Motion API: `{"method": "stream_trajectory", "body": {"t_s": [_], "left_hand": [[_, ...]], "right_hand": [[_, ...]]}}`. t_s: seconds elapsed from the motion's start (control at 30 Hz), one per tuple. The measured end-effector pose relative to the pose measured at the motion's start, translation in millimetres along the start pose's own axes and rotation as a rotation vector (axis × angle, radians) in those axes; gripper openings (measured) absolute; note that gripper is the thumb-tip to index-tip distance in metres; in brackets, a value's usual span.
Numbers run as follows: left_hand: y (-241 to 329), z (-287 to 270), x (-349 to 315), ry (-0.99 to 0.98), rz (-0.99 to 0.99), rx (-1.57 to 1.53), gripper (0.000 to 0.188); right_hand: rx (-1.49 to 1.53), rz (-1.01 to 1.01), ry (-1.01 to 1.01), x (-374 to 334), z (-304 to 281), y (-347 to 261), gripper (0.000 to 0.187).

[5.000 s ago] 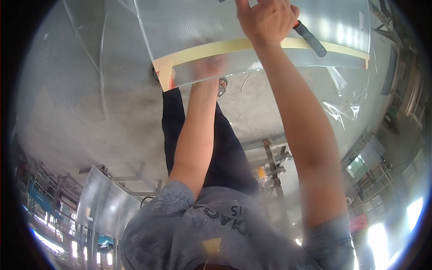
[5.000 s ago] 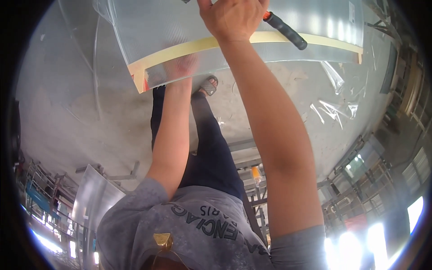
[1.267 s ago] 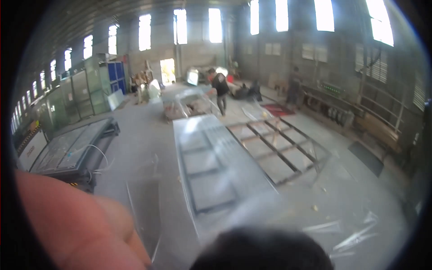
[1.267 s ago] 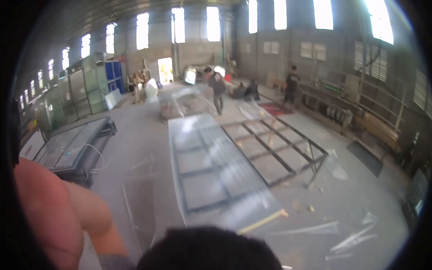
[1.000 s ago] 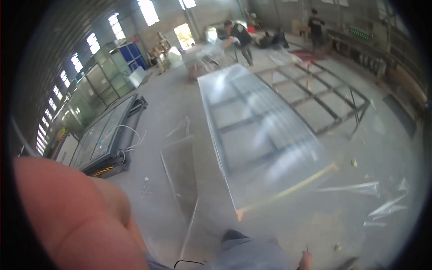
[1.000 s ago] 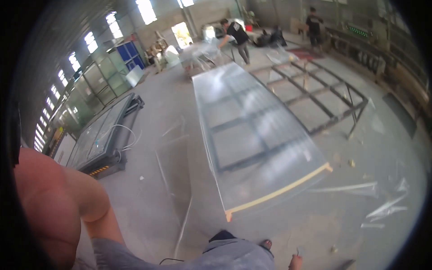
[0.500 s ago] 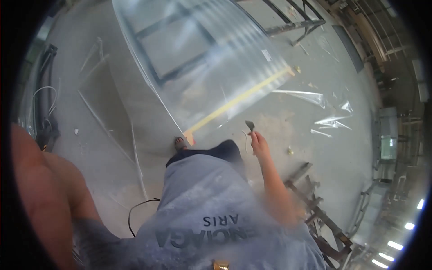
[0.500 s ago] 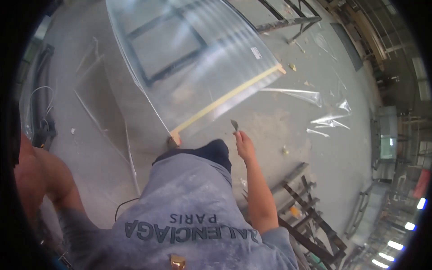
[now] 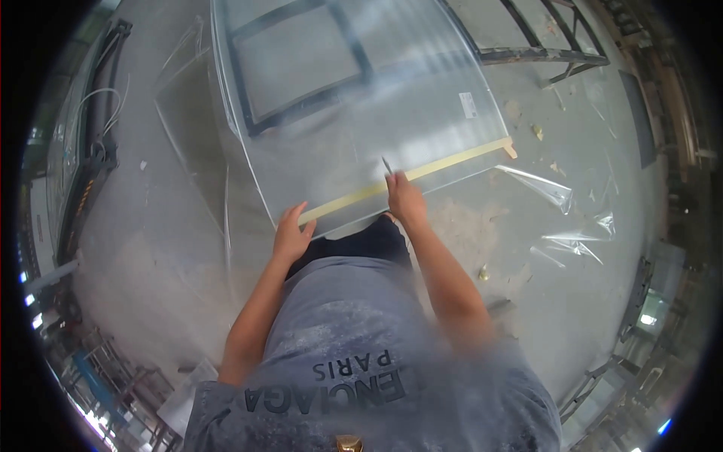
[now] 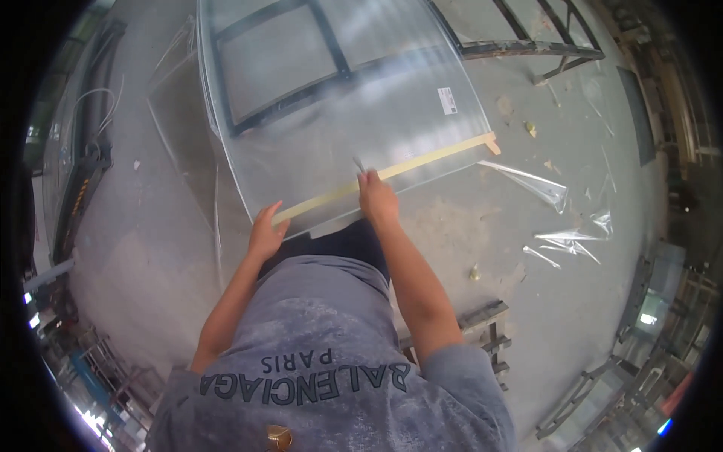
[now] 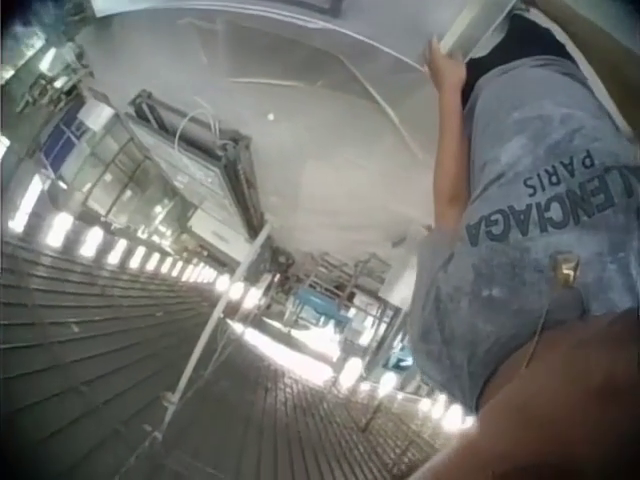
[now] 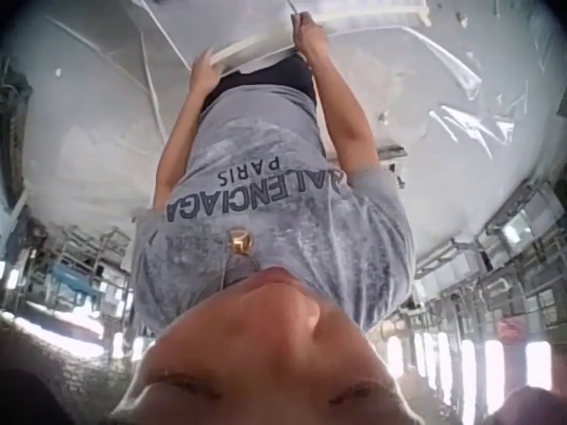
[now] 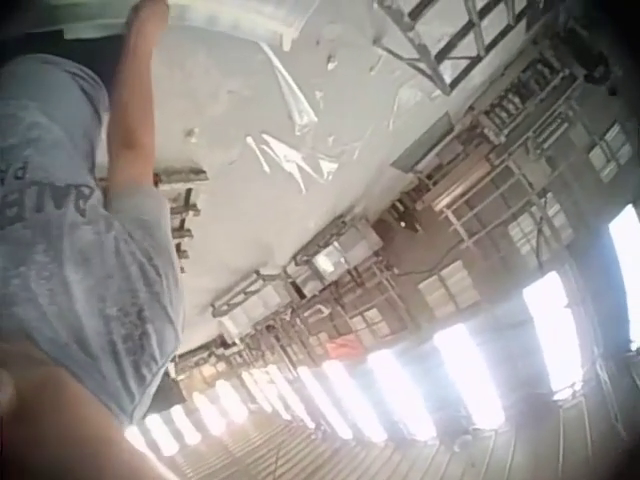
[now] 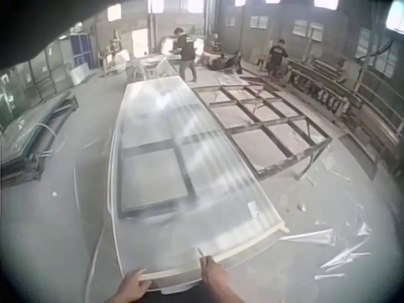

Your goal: Cleaning and preparing large transparent plastic panels using scrapers and tape on a factory floor.

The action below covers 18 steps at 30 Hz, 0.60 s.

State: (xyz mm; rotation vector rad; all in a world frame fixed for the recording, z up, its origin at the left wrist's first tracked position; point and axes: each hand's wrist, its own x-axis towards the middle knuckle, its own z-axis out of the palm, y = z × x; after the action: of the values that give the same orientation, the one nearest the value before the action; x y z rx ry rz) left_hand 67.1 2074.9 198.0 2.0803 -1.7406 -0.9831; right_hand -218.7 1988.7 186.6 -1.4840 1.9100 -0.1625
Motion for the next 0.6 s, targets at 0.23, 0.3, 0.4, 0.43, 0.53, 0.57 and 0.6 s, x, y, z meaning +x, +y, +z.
{"method": "stream_trajectory", "body": {"t_s": [0.23,0.3,0.4,0.43,0.53,0.57,0.6], "left_hand": [[34.8,29.8,3.4,-0.067,-0.021,0.257,0.056],[38.0,32.8,5.3,-0.055,0.019,0.335,0.058],[40.0,33.3,11.5,-0.078,0.015,0.33,0.058],[39.0,32.7,11.6,-0.086,0.009,0.326,0.058],[40.7,28.6,13.6,-0.104,-0.002,0.335,0.057],[42.6,26.8,17.6,-0.102,-0.005,0.337,0.057],[44.5,24.6,20.1,-0.103,0.0,0.339,0.057]], "right_hand": [[0.773,0.287,-0.417,-3.5,-67.5,65.6,0.047],[0.771,0.32,-0.419,-25.3,-50.4,100.9,0.046],[0.798,0.363,-0.441,-27.8,-41.6,112.3,0.044],[0.821,0.373,-0.462,-28.9,-39.3,110.1,0.044],[0.856,0.426,-0.479,-30.9,-29.9,103.3,0.043],[0.863,0.451,-0.474,-26.1,-26.6,100.3,0.042],[0.868,0.475,-0.47,-23.3,-24.9,96.8,0.041]]}}
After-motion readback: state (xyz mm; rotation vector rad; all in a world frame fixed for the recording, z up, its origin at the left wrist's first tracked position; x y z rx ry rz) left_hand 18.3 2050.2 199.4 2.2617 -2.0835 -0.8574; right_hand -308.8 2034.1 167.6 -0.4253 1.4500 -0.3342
